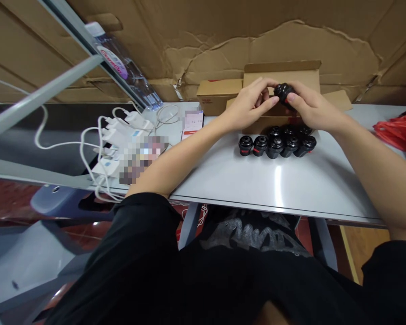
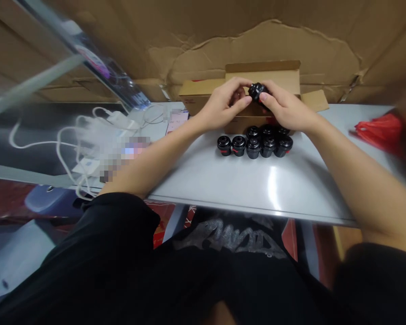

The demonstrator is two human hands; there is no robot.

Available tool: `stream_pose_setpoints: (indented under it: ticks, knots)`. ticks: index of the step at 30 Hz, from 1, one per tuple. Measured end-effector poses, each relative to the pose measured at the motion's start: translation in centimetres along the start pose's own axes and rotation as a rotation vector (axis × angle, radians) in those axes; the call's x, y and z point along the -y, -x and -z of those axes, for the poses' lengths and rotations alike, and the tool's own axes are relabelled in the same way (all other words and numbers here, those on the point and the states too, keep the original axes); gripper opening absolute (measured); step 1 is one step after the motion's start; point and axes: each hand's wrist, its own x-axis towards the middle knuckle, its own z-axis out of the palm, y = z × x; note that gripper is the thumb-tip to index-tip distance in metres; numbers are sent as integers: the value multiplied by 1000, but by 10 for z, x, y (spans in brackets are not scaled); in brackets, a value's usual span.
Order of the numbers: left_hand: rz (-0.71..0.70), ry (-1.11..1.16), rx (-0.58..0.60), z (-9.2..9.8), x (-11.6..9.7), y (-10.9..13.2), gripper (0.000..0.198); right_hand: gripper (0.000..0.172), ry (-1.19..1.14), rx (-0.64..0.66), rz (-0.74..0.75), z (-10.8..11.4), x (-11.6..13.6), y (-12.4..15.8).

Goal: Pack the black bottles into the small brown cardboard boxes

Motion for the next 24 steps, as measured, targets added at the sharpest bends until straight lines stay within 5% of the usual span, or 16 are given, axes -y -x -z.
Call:
stream_pose_setpoints:
  ticks: [13,19,24]
  knots:
    - [-59,4,-17,3,-3,3,55,81,-96,29,30,0,-3,1]
    - [-187,71,-29,-5,19,2,80,93,-23,-28,64,-5,-7,2]
    - [-171,113,-32,-4,17,3,90,102,-14,-17,43,-9,-3,2]
